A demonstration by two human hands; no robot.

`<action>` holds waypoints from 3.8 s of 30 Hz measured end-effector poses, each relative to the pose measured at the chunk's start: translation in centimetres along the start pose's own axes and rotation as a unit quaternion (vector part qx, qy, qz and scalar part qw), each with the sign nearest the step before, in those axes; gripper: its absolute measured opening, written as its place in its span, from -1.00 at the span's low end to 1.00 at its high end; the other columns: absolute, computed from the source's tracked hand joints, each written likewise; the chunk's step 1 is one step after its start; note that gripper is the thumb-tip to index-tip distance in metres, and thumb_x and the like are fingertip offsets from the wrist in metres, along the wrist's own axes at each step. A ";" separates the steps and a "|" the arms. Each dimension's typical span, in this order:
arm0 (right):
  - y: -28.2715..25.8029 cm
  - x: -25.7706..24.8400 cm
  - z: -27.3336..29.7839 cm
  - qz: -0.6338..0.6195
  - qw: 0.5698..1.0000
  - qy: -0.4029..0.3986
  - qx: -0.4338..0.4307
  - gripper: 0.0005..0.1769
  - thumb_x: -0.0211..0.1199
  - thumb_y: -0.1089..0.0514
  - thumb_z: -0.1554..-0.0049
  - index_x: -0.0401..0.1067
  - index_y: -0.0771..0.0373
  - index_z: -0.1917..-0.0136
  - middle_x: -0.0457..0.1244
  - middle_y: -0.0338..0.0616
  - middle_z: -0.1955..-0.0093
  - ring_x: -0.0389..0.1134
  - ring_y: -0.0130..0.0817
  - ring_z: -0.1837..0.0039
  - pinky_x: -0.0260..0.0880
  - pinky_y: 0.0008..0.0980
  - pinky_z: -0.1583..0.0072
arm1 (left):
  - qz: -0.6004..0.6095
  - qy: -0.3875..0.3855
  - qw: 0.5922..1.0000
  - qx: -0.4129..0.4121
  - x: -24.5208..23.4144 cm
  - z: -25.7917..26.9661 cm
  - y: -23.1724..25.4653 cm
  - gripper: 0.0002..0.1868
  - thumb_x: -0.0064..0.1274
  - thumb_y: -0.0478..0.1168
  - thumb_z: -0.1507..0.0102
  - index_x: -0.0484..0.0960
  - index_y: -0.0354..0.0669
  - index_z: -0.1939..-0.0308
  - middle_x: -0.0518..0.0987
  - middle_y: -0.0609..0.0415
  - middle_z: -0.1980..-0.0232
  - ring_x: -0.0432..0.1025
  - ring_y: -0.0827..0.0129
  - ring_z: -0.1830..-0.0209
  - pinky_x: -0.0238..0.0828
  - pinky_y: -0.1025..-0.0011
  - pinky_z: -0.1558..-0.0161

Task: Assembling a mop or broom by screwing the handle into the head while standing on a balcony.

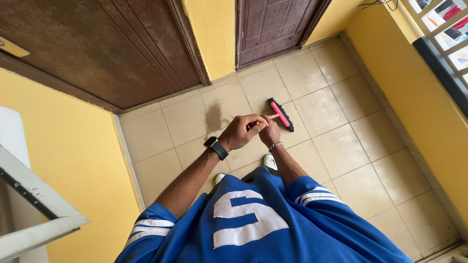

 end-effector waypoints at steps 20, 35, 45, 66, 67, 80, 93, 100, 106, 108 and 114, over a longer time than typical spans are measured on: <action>5.8 -6.0 -9.2 0.042 0.994 0.103 -0.013 -0.72 0.33 0.23 -0.02 0.39 0.29 0.00 0.35 0.11 0.04 0.40 0.17 -0.02 0.38 -0.02 0.01 | 0.041 -0.060 0.997 0.027 2.8 -10.7 -2.4 -0.82 0.00 -0.22 -0.39 0.62 -0.19 0.00 0.65 0.02 -0.04 0.52 0.37 0.01 0.44 0.38 -0.08; 17.6 -8.8 -20.0 0.070 0.984 0.129 0.102 -0.62 0.34 0.15 -0.05 0.48 0.19 -0.16 0.40 0.15 0.02 0.44 0.12 -0.06 0.42 -0.03 -0.05 | 0.014 -0.023 1.000 -0.007 6.1 -22.6 -6.0 -0.85 0.04 -0.35 -0.30 0.59 -0.21 0.05 0.63 0.00 0.11 0.51 0.23 0.08 0.45 0.32 -0.06; 17.0 -3.8 -23.5 0.083 0.994 -0.055 0.051 -0.66 0.43 0.09 -0.03 0.56 0.27 -0.05 0.42 0.17 0.08 0.48 0.02 -0.03 0.47 -0.12 -0.05 | 0.011 0.065 0.995 -0.073 3.9 -18.0 -7.6 -0.88 -0.02 -0.40 -0.35 0.57 -0.22 0.06 0.66 0.01 -0.07 0.54 0.24 -0.06 0.45 0.32 -0.14; 0.0 11.6 -18.4 0.023 0.966 -0.224 -0.127 -0.53 0.45 0.10 0.03 0.55 0.20 -0.17 0.43 0.05 -0.01 0.46 -0.06 -0.08 0.43 -0.19 -0.10 | -0.047 0.284 0.957 -0.030 -5.4 -2.2 -3.2 -0.90 -0.09 -0.37 -0.43 0.55 -0.24 0.03 0.53 0.00 0.16 0.48 0.35 0.23 0.50 0.41 0.10; -0.3 12.1 -17.9 0.022 0.965 -0.226 -0.131 -0.53 0.45 0.10 0.03 0.55 0.20 -0.17 0.43 0.05 -0.01 0.46 -0.06 -0.08 0.43 -0.19 -0.10 | -0.049 0.288 0.956 -0.030 -5.6 -1.6 -3.1 -0.90 -0.09 -0.37 -0.43 0.55 -0.24 0.03 0.53 0.00 0.16 0.48 0.35 0.23 0.50 0.41 0.10; -5.4 16.6 -12.8 0.003 0.934 -0.295 -0.203 -0.55 0.42 0.21 0.07 0.52 0.23 -0.13 0.42 0.00 0.06 0.46 -0.13 0.01 0.45 -0.23 -0.02 | -0.077 0.276 0.958 -0.018 -8.7 4.8 -2.3 -0.86 -0.03 -0.31 -0.41 0.58 -0.17 -0.01 0.61 0.04 0.19 0.49 0.38 0.26 0.48 0.40 0.18; -10.4 13.1 -9.5 -0.033 0.896 -0.395 -0.199 -0.96 0.29 0.28 -0.09 0.44 0.24 0.18 0.31 -0.17 0.35 0.33 -0.44 0.28 0.28 -0.49 0.28 | 0.025 0.145 0.989 0.027 -11.6 2.3 1.7 -0.59 -0.01 0.08 -0.43 0.63 -0.05 -0.22 0.63 0.17 0.37 0.51 0.58 0.39 0.53 0.52 0.29; -13.4 11.4 -9.6 -0.054 0.912 -0.335 -0.229 -0.93 0.19 0.29 -0.14 0.38 0.27 0.06 0.30 -0.25 0.17 0.34 -0.44 0.09 0.39 -0.41 0.11 | 0.048 0.121 0.990 0.053 -12.2 0.3 1.3 -0.55 0.00 0.16 -0.40 0.70 -0.11 -0.03 0.66 0.09 0.29 0.53 0.47 0.30 0.48 0.43 0.14; -11.7 13.7 -13.4 -0.080 0.915 -0.270 -0.288 -0.77 0.25 0.26 -0.15 0.31 0.33 -0.05 0.26 -0.11 -0.01 0.31 -0.32 -0.08 0.35 -0.29 -0.04 | -0.045 0.189 0.977 0.090 -12.8 -0.7 2.1 -0.51 -0.04 0.16 -0.43 0.68 -0.22 0.15 0.70 0.08 0.22 0.58 0.40 0.16 0.50 0.36 0.00; -7.2 18.3 -16.1 0.000 0.899 -0.296 -0.324 -0.79 0.27 0.24 -0.15 0.37 0.28 -0.05 0.28 -0.11 -0.02 0.32 -0.34 -0.10 0.36 -0.29 -0.06 | -0.072 0.194 0.977 0.057 -12.6 -0.5 1.2 -0.54 -0.03 0.13 -0.41 0.69 -0.21 0.17 0.70 0.08 0.25 0.59 0.39 0.20 0.51 0.36 0.06; -6.5 20.8 -16.3 0.039 0.874 -0.354 -0.332 -0.83 0.29 0.22 -0.17 0.41 0.22 -0.04 0.31 -0.15 -0.01 0.33 -0.38 -0.09 0.38 -0.32 -0.06 | -0.092 0.228 0.969 0.000 -12.5 0.2 -1.7 -0.60 -0.01 0.06 -0.41 0.68 -0.21 0.17 0.72 0.07 0.24 0.62 0.37 0.21 0.53 0.34 0.09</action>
Point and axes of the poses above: each hand's wrist, its own z-axis away from the middle knuckle, its own x-axis out of the palm, y = z × x, the point moved 5 cm from there along -z, towards the middle knuckle
